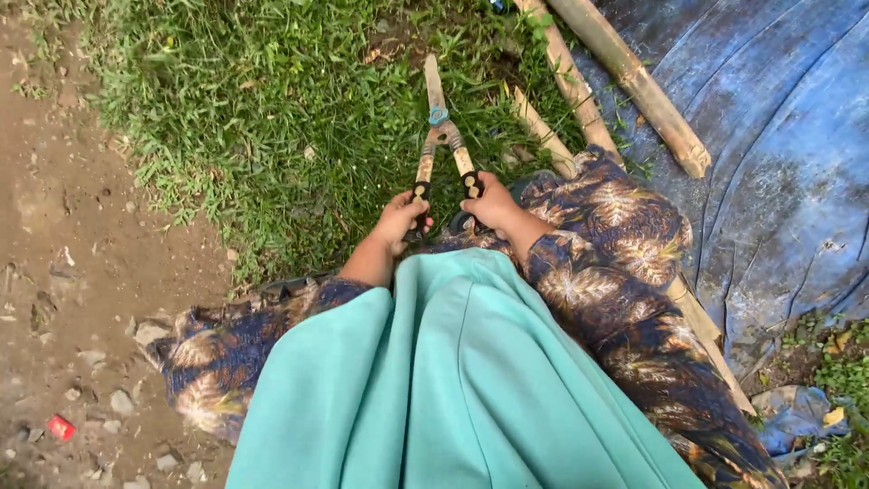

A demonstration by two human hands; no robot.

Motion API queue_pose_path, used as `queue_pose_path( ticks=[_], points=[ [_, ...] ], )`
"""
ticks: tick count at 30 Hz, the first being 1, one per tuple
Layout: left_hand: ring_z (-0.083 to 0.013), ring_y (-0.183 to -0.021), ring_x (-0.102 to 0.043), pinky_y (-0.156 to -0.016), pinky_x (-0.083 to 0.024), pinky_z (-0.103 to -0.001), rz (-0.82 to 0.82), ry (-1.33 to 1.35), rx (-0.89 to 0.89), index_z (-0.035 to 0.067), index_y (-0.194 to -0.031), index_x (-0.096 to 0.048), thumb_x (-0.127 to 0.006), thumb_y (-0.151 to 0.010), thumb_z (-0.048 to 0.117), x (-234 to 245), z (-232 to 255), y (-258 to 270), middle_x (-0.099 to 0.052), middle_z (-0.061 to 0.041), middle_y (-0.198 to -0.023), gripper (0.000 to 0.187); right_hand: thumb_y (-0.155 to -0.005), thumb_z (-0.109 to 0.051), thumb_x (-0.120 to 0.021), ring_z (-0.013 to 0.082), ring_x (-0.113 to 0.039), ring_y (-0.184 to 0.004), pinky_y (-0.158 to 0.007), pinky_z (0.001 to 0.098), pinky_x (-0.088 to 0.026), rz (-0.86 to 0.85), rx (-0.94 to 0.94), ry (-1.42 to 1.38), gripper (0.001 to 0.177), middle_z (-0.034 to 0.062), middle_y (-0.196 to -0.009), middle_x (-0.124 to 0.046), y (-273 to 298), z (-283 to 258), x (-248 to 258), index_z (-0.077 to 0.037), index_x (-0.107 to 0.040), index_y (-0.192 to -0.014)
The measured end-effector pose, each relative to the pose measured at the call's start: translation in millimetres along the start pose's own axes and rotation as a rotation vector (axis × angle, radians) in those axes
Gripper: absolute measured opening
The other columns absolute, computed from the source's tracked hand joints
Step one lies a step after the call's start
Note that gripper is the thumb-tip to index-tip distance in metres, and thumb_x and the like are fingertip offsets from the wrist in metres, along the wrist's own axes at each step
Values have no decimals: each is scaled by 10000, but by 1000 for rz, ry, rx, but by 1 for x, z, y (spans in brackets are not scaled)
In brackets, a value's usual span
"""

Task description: Trimming grass manually using garden shears while positioned low to the ground.

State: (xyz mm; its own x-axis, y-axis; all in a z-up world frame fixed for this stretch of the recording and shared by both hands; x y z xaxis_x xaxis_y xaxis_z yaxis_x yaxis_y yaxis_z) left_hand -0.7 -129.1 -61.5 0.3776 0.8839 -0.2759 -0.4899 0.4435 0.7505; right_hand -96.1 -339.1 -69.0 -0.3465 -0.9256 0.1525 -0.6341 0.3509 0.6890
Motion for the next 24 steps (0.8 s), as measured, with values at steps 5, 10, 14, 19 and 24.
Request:
queue_pose_path(
  ticks=[5, 10, 14, 19, 24],
  points=[
    [-307, -759, -755, -662, -677, -473, -75, 139, 124, -29, -1287, -462, -693, -923, 137, -11, 17, 27, -703, -181, -964, 462, -874, -93, -769, 408, -638, -1150, -762, 476, -657, -85, 3, 59, 850, 328, -1319, -550, 38, -37, -17, 71, -266, -1539],
    [-223, -663, -672, -546, -612, -315, -87, 223, 110, 3, -1235, -467, -672, -899, -7, 8, 2, -2, -696, -173, -940, 394, -858, -41, -769, 327, -687, -972, -630, 391, -667, -76, -91, -63, 849, 337, -1323, -540, 38, -24, -14, 66, -279, -1543],
    [-200, -639, -637, -519, -574, -302, -74, 175, 104, -17, -1270, -438, -643, -898, -36, 11, 20, 27, -669, -191, -925, 425, -883, 7, -678, 239, -705, -675, -541, 348, -666, -156, -18, -129, 817, 361, -1250, -526, 43, -17, -31, 107, -196, -1535],
    [-212, -617, -634, -497, -577, -338, -61, 140, 81, -31, -1316, -404, -626, -908, -42, 10, 28, 41, -657, -210, -918, 465, -890, -10, -660, 228, -708, -583, -505, 337, -647, -205, -5, -123, 833, 397, -1282, -513, 37, -13, -37, 101, -167, -1553],
    [-227, -585, -639, -468, -599, -353, 52, 11, -250, -34, -1299, -333, -571, -928, -73, 3, 100, 111, -599, -191, -917, 443, -896, 27, -662, 185, -684, -568, -487, 263, -600, -333, 271, -112, 831, 408, -1365, -482, 51, -103, -60, 45, -188, -1579]
  ],
)
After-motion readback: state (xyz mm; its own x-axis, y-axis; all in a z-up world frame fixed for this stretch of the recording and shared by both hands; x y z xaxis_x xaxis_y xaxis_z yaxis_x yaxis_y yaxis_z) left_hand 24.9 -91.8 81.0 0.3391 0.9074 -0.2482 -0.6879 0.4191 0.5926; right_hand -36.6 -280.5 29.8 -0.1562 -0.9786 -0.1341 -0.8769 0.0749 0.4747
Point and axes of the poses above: each hand's wrist, its own y-axis away from the middle knuckle, its own x-axis out of the back of the hand, z = x × y, the point moved 6 cm from there along -y, towards the middle knuckle
